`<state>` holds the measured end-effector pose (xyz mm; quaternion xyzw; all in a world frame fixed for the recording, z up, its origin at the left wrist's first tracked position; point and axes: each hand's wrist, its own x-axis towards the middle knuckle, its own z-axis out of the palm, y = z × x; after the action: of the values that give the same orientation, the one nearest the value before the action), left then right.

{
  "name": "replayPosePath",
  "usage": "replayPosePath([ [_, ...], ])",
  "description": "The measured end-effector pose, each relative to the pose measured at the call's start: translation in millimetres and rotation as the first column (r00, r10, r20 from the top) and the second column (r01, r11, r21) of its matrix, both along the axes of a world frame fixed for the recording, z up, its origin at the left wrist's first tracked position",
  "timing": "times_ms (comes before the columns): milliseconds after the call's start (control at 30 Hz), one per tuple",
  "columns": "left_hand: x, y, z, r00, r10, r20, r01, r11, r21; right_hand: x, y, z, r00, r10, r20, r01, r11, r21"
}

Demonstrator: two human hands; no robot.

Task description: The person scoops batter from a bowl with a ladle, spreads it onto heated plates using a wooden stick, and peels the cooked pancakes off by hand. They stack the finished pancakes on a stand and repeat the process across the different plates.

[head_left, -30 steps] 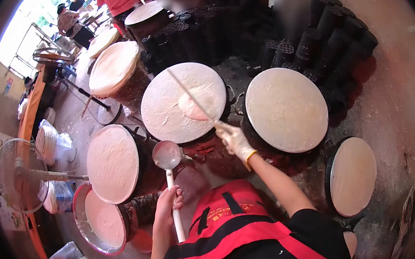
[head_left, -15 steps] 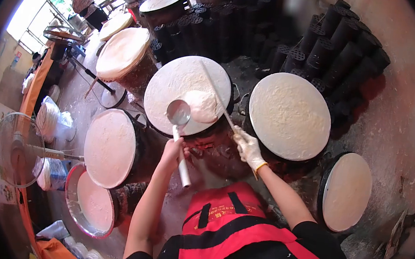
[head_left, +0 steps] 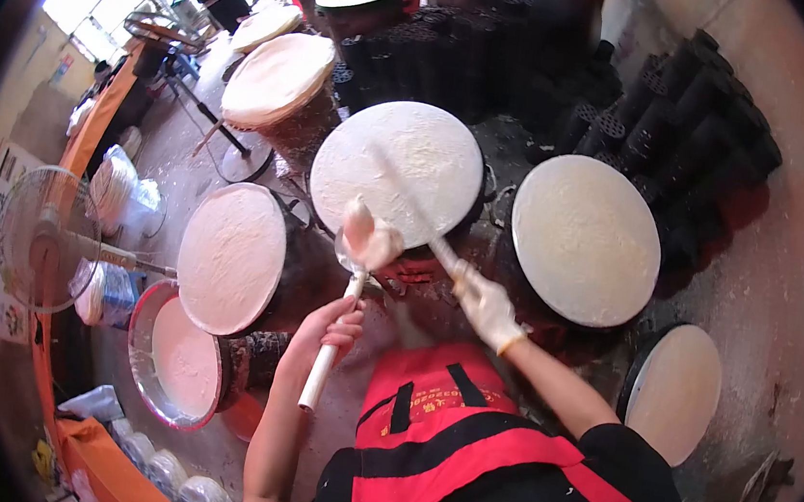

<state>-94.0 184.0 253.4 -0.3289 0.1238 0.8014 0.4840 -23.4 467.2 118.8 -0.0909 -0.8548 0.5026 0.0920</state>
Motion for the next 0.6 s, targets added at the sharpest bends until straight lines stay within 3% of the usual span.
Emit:
replayPosePath([
  [33,3,-4,0,1.0,0.015,0.022,-0.015,1.0,-0.009,14,-9,7,0.98,0.119,0.163,-0.134,0.987,0.085],
  [100,16,-15,-1,0.995,0.037,0.09,-0.033,0.999,-0.041,15,-21,53,0.851,0.258,0.458,-0.298,0.954,0.016],
  [133,23,-23,-2,0.996,0.044,0.083,-0.04,0.998,-0.057,8,-20,57,0.894,0.246,0.375,-0.287,0.956,0.056],
  [233,44,-54,18,0.995,0.103,0.01,-0.101,0.988,-0.116,-21,-14,40,0.995,-0.002,0.101,0.011,0.995,-0.097],
  [300,68,-85,63,0.919,0.33,0.215,-0.37,0.912,0.178,-3,-26,35,0.951,0.137,0.277,-0.166,0.982,0.085],
  [367,98,-111,90,0.881,0.456,0.124,-0.468,0.806,0.363,15,-39,37,0.916,0.237,0.325,-0.256,0.967,0.017],
  [433,114,-150,85,0.864,0.458,-0.209,-0.45,0.889,0.089,12,-54,26,0.956,0.261,0.137,-0.247,0.962,-0.114],
  [500,117,-202,68,0.857,0.5,-0.125,-0.505,0.863,-0.007,-12,-71,33,0.958,0.283,0.039,-0.264,0.929,-0.258],
  [567,117,-247,50,0.869,0.472,-0.151,-0.495,0.832,-0.251,-35,-102,37,0.972,0.232,-0.041,-0.235,0.942,-0.24],
  [600,127,-284,47,0.813,0.57,-0.115,-0.58,0.781,-0.231,-54,-127,32,0.945,0.316,0.089,-0.288,0.928,-0.237],
])
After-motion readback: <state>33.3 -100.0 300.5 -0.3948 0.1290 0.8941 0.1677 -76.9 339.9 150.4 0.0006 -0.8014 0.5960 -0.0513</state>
